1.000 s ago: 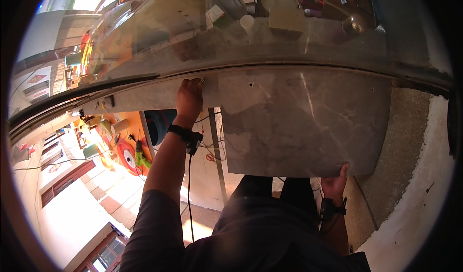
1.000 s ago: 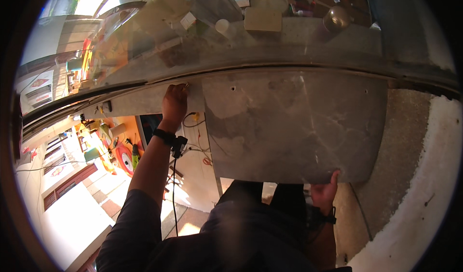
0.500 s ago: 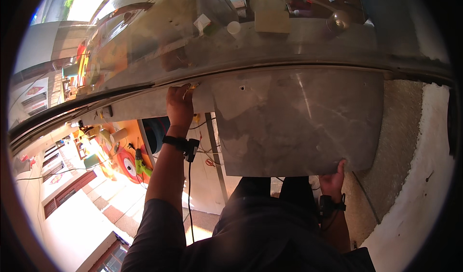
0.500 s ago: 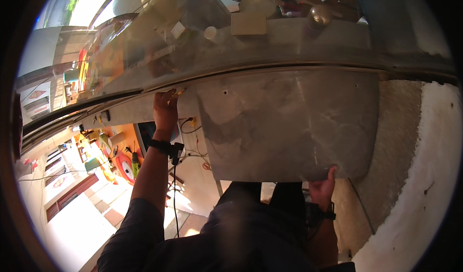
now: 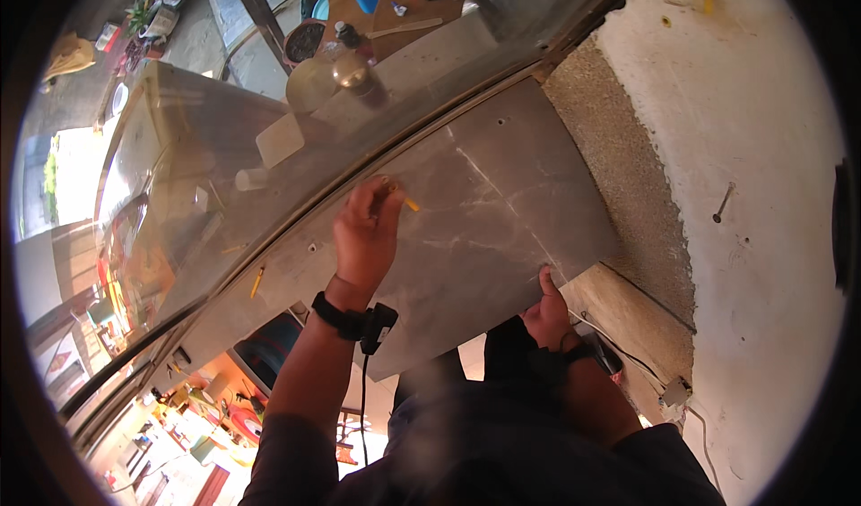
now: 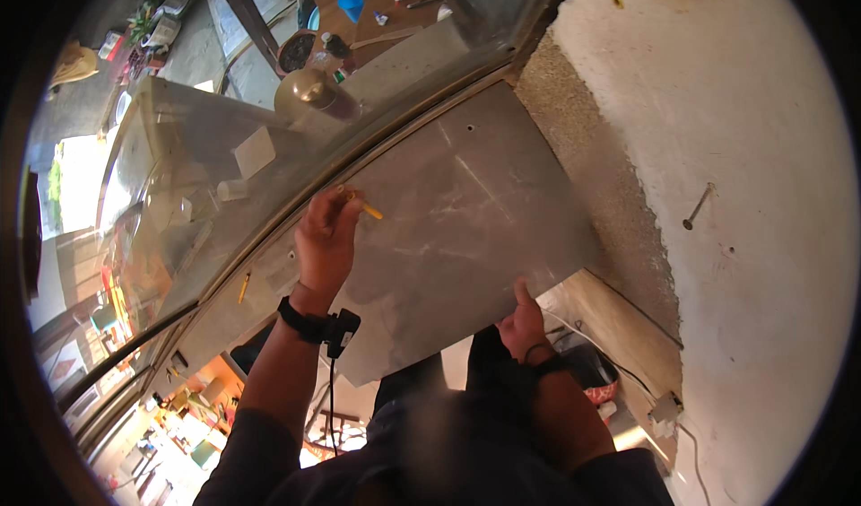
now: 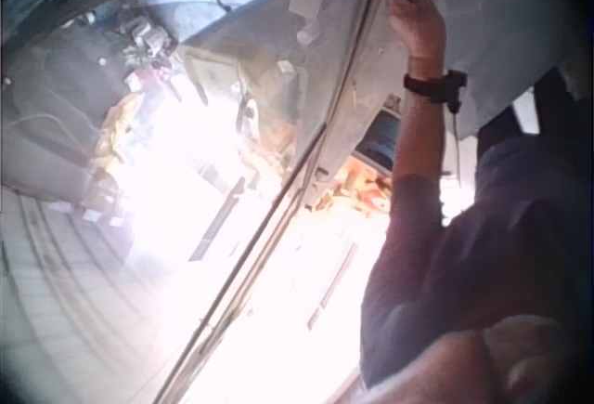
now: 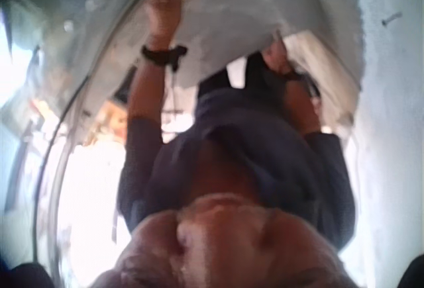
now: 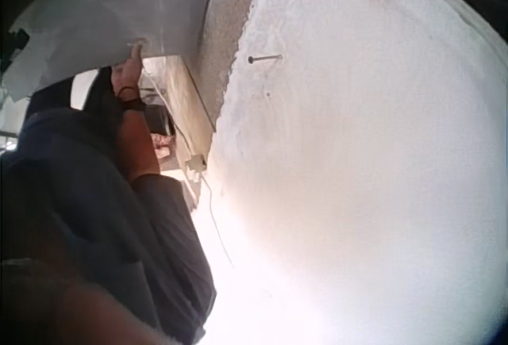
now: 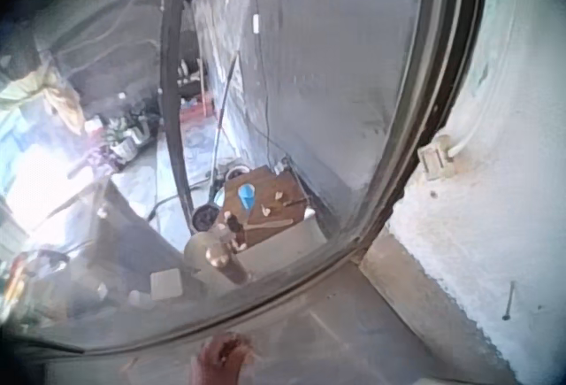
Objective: The person carries a large gray panel and a wooden board across a balcony. They position the gray panel against a glass wall and use a screwdriver to tighten screws into pre-drilled holes. The person then picks up the wooden board and places it on a table.
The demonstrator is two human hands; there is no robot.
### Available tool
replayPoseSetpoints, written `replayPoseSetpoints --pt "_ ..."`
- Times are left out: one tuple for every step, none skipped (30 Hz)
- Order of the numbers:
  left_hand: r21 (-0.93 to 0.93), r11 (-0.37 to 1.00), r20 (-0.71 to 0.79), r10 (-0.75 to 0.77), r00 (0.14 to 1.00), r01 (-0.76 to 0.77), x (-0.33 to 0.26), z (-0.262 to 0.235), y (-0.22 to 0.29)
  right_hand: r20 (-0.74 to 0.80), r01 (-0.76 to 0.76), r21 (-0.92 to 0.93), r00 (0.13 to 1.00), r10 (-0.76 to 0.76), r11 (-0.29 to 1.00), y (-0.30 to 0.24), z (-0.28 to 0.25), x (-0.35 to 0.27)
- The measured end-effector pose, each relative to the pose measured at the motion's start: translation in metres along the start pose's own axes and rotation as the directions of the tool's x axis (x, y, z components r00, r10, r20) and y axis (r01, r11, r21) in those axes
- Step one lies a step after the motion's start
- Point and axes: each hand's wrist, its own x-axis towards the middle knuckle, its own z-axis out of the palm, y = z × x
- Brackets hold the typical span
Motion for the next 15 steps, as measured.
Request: replayPoseSetpoints --pt "-0.041 0.998 0.03 0.048 0.998 -0.047 0.012 0.022 0.004 0.004 0.005 0.008 1.0 -0.005 1.0 0.002 -0.002 0.0" --pt "-0.059 0.997 0.059 0.044 0.997 -0.041 0.023 0.04 0.012 0.01 0.005 0.01 1.0 -0.005 1.0 0.004 0.001 0.0" --pt "-0.076 0.997 0.087 0.04 0.995 -0.033 0.034 0.056 0.02 -0.004 0.028 0.003 1.0 -0.028 1.0 0.005 0.003 -0.002" --pt "-0.092 0.995 0.115 0.036 0.993 -0.026 0.044 0.071 0.027 0.008 0.042 0.008 0.999 -0.042 0.999 0.006 0.007 -0.005" --pt "-0.094 0.994 0.114 0.058 0.992 -0.047 0.052 0.084 0.031 0.02 0.055 0.011 0.998 -0.055 0.998 0.006 0.011 -0.008" --pt "-0.096 0.993 0.111 0.079 0.991 -0.068 0.06 0.096 0.034 0.032 0.067 0.012 0.997 -0.067 0.998 0.006 0.013 -0.008" --pt "-0.1 0.991 0.111 0.099 0.989 -0.088 0.067 0.107 0.036 -0.007 0.032 0.022 0.999 -0.032 0.999 0.007 0.01 -0.008" --pt "-0.084 0.988 0.104 0.137 0.985 -0.129 0.074 0.117 0.037 -0.019 0.033 0.046 0.999 -0.032 0.998 0.007 0.008 -0.006" --pt "-0.066 0.983 0.096 0.175 0.98 -0.169 0.081 0.125 0.037 -0.031 0.033 0.067 0.999 -0.031 0.997 0.008 0.007 -0.004" --pt "-0.049 0.977 0.09 0.211 0.973 -0.207 0.084 0.133 0.035 -0.044 0.032 0.091 0.999 -0.028 0.995 0.009 0.006 -0.002" --pt "-0.021 0.972 0.096 0.233 0.968 -0.232 0.087 0.139 0.032 -0.04 0.035 0.114 0.999 -0.031 0.993 0.009 0.009 -0.003" --pt "0.007 0.966 0.101 0.255 0.962 -0.257 0.089 0.143 0.028 -0.04 0.044 0.08 0.998 -0.041 0.996 0.011 0.004 0.001" --pt "0.032 0.96 0.11 0.272 0.956 -0.277 0.09 0.148 0.025 -0.046 0.052 0.046 0.998 -0.05 0.998 0.013 0.0 0.003" --pt "0.032 0.96 0.11 0.275 0.955 -0.28 0.09 0.15 0.022 -0.051 0.06 0.012 0.997 -0.059 0.998 0.014 -0.004 0.006" --pt "0.031 0.959 0.108 0.277 0.955 -0.282 0.091 0.151 0.018 -0.055 0.074 0.017 0.996 -0.073 0.997 0.016 -0.007 0.008"
